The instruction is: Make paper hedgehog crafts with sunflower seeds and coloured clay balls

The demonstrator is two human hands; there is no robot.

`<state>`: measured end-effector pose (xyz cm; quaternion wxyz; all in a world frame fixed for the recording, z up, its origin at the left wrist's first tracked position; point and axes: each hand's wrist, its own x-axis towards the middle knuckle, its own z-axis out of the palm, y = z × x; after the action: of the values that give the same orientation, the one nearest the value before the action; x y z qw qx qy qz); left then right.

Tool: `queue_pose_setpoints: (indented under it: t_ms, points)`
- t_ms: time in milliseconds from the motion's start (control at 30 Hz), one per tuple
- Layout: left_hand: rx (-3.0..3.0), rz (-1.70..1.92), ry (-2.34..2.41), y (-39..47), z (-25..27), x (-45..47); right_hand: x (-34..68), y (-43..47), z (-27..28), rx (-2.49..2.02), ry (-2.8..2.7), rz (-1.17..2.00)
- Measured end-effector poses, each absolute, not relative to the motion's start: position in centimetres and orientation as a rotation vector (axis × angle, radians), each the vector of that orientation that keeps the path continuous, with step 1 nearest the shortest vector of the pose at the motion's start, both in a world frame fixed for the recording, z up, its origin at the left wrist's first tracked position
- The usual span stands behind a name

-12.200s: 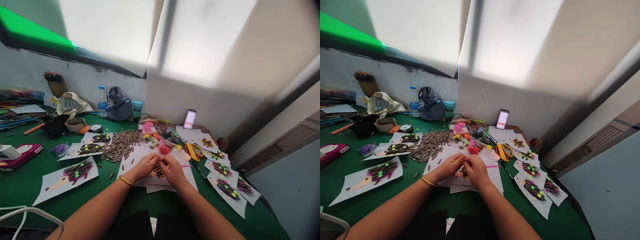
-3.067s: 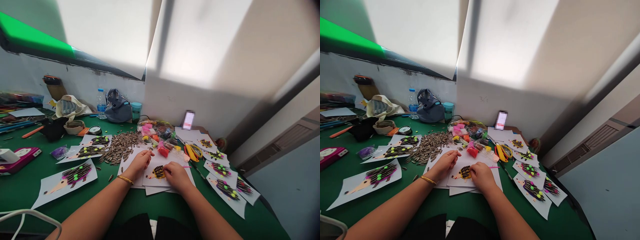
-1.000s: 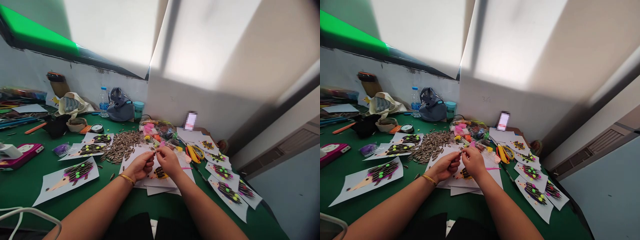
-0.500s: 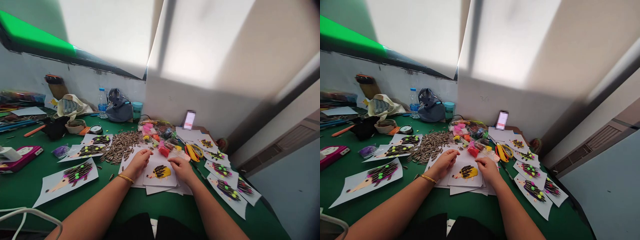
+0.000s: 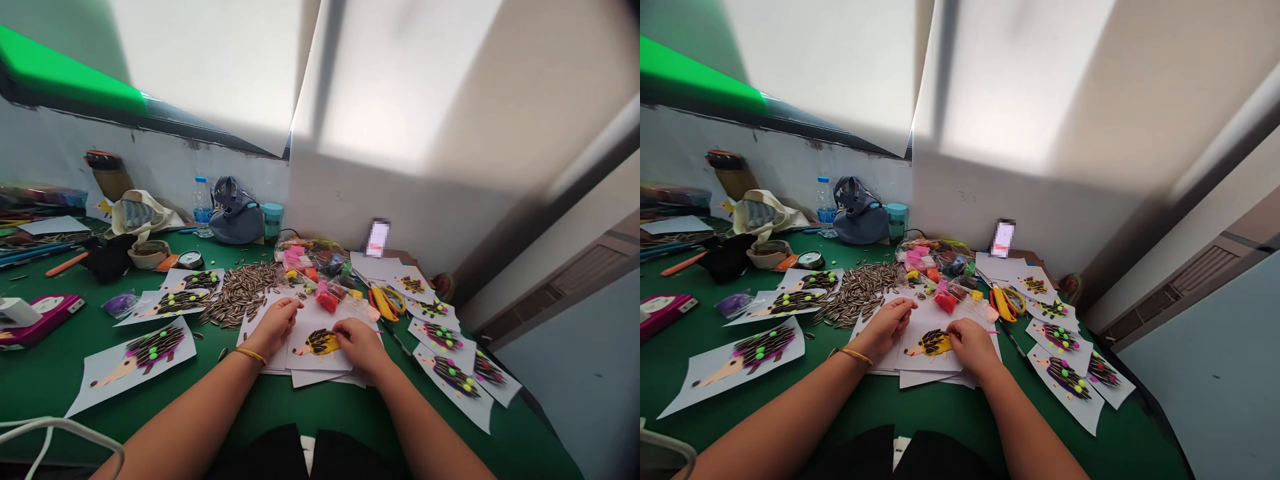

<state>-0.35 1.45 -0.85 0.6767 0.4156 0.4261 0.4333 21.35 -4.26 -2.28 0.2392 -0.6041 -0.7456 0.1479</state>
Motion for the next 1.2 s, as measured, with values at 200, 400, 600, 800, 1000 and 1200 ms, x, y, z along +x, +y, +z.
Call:
queue_pose_setpoints:
  t_ms: [200, 400, 600, 800, 1000, 1200]
  points:
    - [0.925, 0.977, 0.966, 1.5, -0.9, -0.3, 20.9, -4.4, -1.9, -1.665, -2.108, 0.374]
    - [0.918, 0.980, 0.949, 1.6, -1.0, -0.3, 20.4, -4.3, -1.6, -1.697, -2.170, 0.294]
    - [0.924, 0.978, 0.944, 1.6, -1.0, -0.4, 20.2, -4.1, -1.7, -1.717, -2.221, 0.241]
    - [0.865, 0.994, 0.913, 1.5, -0.9, -0.4, 20.4, -4.1, -2.0, -1.683, -2.205, 0.249]
    - [0.685, 0.958, 0.804, 1.4, -0.4, -0.5, 20.9, -4.8, -1.7, -1.469, -2.024, 0.208]
    - [0.706, 0.907, 0.739, 0.7, 0.0, -0.2, 18.7, -4.8, 0.3, -1.265, -1.996, 0.119]
